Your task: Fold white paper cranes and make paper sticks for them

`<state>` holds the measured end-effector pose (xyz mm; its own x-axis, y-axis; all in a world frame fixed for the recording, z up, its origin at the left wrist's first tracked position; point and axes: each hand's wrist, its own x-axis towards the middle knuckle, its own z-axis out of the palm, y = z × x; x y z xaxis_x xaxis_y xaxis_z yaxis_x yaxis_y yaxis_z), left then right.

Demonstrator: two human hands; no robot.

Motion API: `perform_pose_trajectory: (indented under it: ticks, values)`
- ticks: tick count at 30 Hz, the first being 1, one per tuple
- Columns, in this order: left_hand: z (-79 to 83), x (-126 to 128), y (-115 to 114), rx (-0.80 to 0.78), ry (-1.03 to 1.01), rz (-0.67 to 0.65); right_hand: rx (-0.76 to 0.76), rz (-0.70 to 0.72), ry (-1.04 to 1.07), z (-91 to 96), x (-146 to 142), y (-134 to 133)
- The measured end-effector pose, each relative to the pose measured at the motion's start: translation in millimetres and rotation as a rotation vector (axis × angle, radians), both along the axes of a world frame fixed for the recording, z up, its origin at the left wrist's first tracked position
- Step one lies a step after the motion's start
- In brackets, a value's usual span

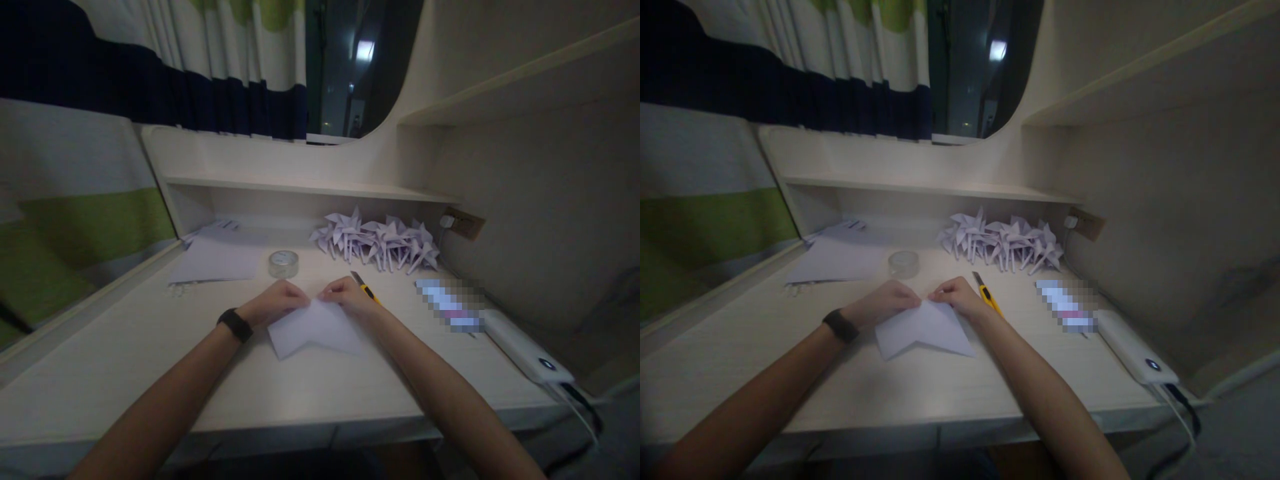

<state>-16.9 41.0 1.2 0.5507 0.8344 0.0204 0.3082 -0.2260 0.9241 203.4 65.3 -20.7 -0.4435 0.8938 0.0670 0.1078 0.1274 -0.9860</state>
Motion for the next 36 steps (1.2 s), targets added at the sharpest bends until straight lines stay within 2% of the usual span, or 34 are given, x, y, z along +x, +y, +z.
perform_pose_trajectory:
  ticks: [4,7,15,19,21,27,32,36]
  values:
    - [0.5,-6,6,0.016,-0.005,-0.007,-0.001,-0.067,0.007,14.7,12,0]
    - [3.2,-10,8,0.004,-0.008,-0.041,-0.058,-0.092,0.020,22.9,21,1]
    - [2.6,-29,17,-0.117,0.027,-0.098,-0.105,-0.101,0.068,25.4,39,11]
    - [3.9,-30,17,-0.077,-0.004,-0.012,-0.114,-0.112,0.065,23.6,34,8]
    - [3.8,-24,15,-0.054,-0.029,0.007,-0.103,-0.097,0.059,19.1,26,5]
    - [-2.0,-5,6,0.068,0.053,-0.098,-0.078,0.009,0.000,4.1,6,0]
    - [-5.3,-3,4,0.058,0.100,-0.121,-0.045,0.072,-0.070,8.9,6,-3]
    - [-5.6,-8,8,0.054,0.119,-0.136,-0.104,0.136,-0.109,16.8,16,-3]
